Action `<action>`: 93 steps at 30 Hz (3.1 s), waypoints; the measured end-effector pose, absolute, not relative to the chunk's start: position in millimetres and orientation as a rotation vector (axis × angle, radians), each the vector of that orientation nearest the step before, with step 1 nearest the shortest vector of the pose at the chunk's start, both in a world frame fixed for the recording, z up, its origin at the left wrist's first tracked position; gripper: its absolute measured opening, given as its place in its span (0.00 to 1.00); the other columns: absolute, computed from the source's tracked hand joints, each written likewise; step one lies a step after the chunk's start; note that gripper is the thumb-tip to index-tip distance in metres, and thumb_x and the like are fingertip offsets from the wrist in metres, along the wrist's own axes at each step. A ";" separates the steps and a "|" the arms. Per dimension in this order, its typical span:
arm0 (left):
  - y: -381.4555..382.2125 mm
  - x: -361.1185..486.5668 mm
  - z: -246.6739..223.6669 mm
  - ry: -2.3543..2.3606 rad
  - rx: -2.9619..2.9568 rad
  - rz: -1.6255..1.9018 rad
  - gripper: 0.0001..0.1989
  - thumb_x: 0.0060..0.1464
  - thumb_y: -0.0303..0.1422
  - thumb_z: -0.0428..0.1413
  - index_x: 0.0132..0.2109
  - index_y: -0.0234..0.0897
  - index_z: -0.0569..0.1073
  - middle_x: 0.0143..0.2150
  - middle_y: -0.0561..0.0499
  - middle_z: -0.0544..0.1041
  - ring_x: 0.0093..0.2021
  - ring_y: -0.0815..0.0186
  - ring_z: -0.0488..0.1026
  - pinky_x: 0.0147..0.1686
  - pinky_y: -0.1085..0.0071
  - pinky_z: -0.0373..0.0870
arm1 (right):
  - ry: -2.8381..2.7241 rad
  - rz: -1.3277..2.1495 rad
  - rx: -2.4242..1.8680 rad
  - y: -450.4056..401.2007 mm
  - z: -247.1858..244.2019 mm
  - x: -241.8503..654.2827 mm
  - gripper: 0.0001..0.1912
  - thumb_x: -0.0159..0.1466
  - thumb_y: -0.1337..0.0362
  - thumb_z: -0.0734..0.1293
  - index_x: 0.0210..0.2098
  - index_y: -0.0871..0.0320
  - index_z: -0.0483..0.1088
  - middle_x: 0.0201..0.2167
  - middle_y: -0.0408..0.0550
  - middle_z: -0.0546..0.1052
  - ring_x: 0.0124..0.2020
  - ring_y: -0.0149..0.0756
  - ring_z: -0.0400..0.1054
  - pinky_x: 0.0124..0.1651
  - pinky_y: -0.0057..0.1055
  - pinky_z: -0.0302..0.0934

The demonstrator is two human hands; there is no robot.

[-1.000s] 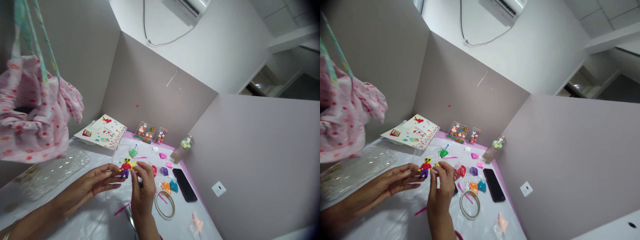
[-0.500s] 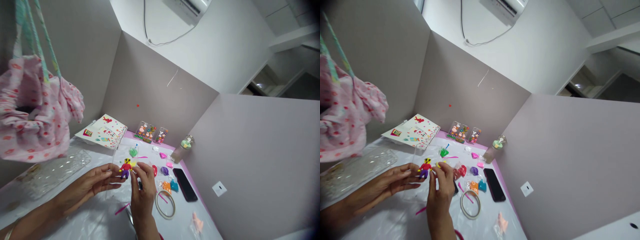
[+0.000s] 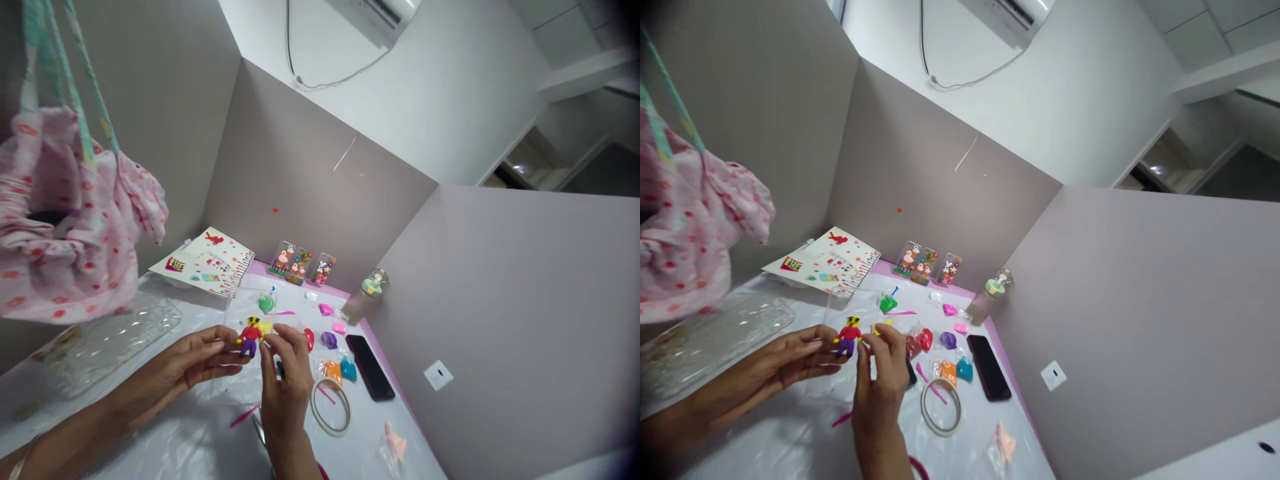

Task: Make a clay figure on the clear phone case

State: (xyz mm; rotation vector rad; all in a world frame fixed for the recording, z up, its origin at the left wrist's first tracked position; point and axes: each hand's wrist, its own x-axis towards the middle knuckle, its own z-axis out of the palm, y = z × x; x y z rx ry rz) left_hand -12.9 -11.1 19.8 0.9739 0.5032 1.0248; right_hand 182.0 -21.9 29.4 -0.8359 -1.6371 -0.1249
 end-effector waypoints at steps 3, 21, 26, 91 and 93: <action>-11.1 -12.3 18.5 0.498 0.975 1.026 0.14 0.64 0.43 0.63 0.49 0.38 0.82 0.54 0.43 0.86 0.60 0.44 0.79 0.66 0.45 0.69 | -1.634 -0.114 -0.835 -22.1 28.3 182.1 0.11 0.71 0.75 0.68 0.48 0.55 0.77 0.47 0.53 0.79 0.48 0.37 0.77 0.47 0.28 0.75; -12.0 -9.7 20.6 0.500 0.952 1.014 0.15 0.61 0.45 0.66 0.48 0.39 0.82 0.55 0.42 0.85 0.62 0.44 0.78 0.66 0.47 0.69 | -1.600 -0.038 -0.876 -24.3 30.1 180.8 0.10 0.72 0.73 0.67 0.45 0.53 0.78 0.47 0.53 0.80 0.49 0.41 0.77 0.51 0.36 0.75; -12.7 -9.1 21.4 0.508 0.957 1.007 0.16 0.60 0.46 0.66 0.47 0.40 0.82 0.55 0.43 0.85 0.61 0.44 0.78 0.66 0.46 0.68 | -1.568 0.087 -0.890 -23.8 28.1 181.3 0.08 0.71 0.73 0.68 0.43 0.54 0.76 0.47 0.53 0.79 0.50 0.40 0.76 0.45 0.31 0.75; -0.6 -4.3 -6.9 0.691 0.917 1.113 0.23 0.48 0.44 0.75 0.48 0.42 0.82 0.45 0.47 0.86 0.48 0.55 0.83 0.54 0.61 0.76 | -0.982 1.418 -0.826 -10.1 13.1 169.5 0.20 0.51 0.51 0.85 0.36 0.56 0.84 0.30 0.45 0.82 0.30 0.33 0.72 0.37 0.29 0.68; -0.2 -3.8 -8.5 0.693 0.898 1.134 0.22 0.48 0.43 0.75 0.48 0.43 0.81 0.45 0.48 0.86 0.48 0.55 0.83 0.53 0.60 0.76 | -1.029 1.410 -0.838 -11.5 15.2 168.8 0.20 0.52 0.51 0.84 0.36 0.57 0.84 0.30 0.44 0.82 0.29 0.32 0.72 0.37 0.29 0.67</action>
